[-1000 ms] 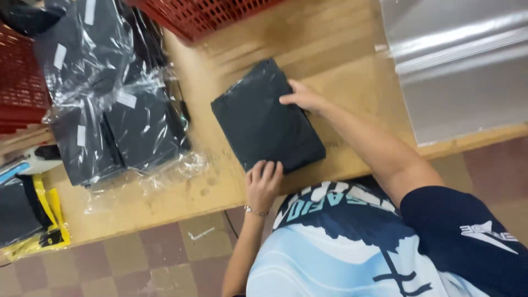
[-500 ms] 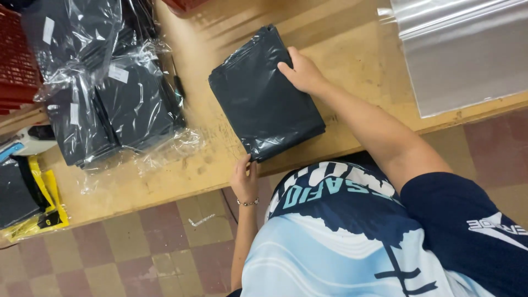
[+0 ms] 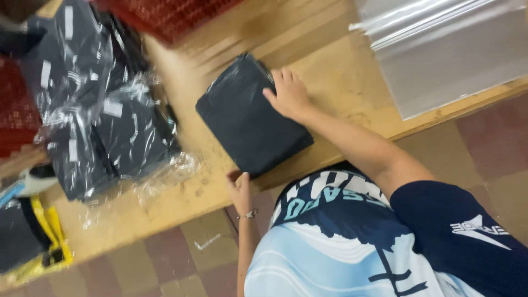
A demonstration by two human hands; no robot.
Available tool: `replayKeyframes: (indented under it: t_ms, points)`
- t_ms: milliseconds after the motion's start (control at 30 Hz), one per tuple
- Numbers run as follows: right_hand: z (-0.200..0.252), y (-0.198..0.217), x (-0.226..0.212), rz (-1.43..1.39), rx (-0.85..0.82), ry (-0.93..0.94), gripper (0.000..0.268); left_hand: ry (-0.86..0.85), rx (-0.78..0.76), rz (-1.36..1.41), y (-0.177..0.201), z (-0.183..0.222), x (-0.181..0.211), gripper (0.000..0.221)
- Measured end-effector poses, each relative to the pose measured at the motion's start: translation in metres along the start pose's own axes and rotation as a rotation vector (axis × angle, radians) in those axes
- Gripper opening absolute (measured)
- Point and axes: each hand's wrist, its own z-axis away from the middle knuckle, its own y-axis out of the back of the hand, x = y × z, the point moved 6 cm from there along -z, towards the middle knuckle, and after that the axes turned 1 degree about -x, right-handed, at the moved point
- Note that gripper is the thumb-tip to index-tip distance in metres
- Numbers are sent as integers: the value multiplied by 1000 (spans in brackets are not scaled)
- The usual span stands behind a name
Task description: Packaging black rectangular products into clear plastic sleeves at a factory workbench
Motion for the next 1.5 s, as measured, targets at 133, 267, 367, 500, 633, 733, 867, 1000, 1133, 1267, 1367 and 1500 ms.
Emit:
replayKeyframes:
  t_ms: [133,267,367,500,633,733,867,1000,1133,1267,1367,1500]
  points:
    - [36,-37,35,-158,-431,-428,83,102,-1,-41,-14,-53,6,70]
    - [73,-30,34,-379,-459,-404,57,-96,-84,-405,-22,-58,26,67]
    - [87,-17,49,-468,-572,-391,48,5,-143,-444,-24,-57,40,68]
    - [63,28,105,-518,-642,-184,23,-336,101,-956,-16,-63,67,61]
    - [-34,127,292,-397,-195,-493,17,-600,145,-943,-129,-45,180,53]
    - [-100,166,441,159,200,-268,27,-911,-15,-869,-261,-34,240,32]
    - [-125,209,505,559,354,-238,33,-1060,-324,-781,-422,-44,237,31]
    - [-131,206,523,590,252,-241,42,-1227,-380,-1002,-552,-76,212,46]
    - [-134,206,518,625,418,-64,34,-1120,-374,-1107,-591,-94,203,57]
    - [-128,205,513,626,478,40,16,-1088,-347,-1153,-591,-95,191,57]
    - [-129,207,505,633,518,125,6,-1134,-302,-1140,-593,-100,181,54]
    - [-126,217,491,692,510,119,7,-1161,-249,-1169,-590,-99,178,49]
